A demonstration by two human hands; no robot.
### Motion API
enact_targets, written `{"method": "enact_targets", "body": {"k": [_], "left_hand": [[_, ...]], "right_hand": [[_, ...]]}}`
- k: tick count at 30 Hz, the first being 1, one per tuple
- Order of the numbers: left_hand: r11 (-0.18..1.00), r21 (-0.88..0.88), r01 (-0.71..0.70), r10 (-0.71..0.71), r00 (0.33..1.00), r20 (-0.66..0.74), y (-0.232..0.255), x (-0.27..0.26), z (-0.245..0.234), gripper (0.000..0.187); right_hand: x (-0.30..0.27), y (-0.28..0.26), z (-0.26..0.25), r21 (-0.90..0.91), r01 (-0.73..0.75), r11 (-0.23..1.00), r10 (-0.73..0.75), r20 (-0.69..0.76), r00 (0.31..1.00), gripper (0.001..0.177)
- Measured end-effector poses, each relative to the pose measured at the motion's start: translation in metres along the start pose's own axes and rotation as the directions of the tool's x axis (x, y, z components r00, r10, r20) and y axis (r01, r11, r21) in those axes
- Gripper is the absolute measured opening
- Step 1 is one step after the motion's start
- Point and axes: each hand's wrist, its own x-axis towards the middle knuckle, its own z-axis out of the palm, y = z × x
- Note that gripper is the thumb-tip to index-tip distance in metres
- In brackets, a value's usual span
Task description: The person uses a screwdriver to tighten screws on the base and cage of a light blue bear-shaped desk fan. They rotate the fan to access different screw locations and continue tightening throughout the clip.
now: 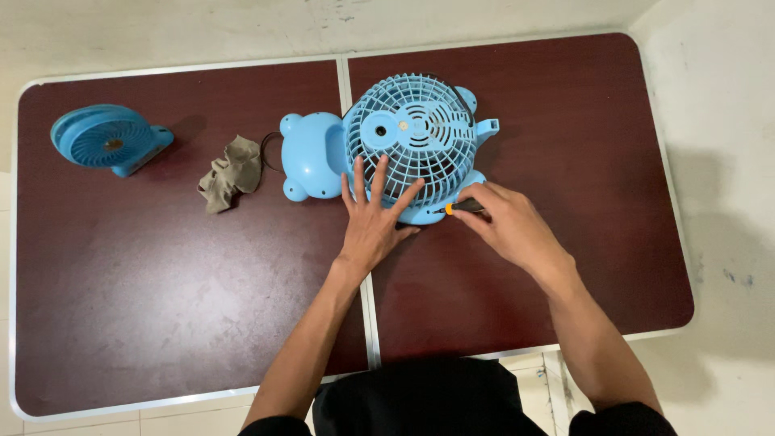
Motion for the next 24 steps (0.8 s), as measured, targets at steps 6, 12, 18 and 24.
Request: {"method": "enact_targets", "body": {"k": [6,12,18,24], "left_hand": [[0.997,0.056,0.053,-0.051,0.998,-0.037,0.009,0.002,0.005,0.109],[0.997,0.031,0.07,-0.068,0.996,-0.052,0.013,0.003,0.005,0.107],[0.998,0.021,0.062,-0.06,0.993,-0.106,0.015,0.003,0.002,0.103],[0.996,0.047,0.074,-0.071,0.995,-0.071,0.015,0.003,0.001,0.107]], "right_hand": [[0.007,0.006,0.017,-0.168,0.083,0.982,-0.084,0.006,0.996,0.023],[0.013,0.015,0.029,-0.253,0.108,0.961,-0.093,0.074,0.993,0.024],[0.016,0.007,0.032,-0.354,0.168,0.92,-0.143,0.096,0.985,0.023],[0.022,0.001,0.027,-0.364,0.196,0.91,-0.148,0.158,0.976,0.029]]}}
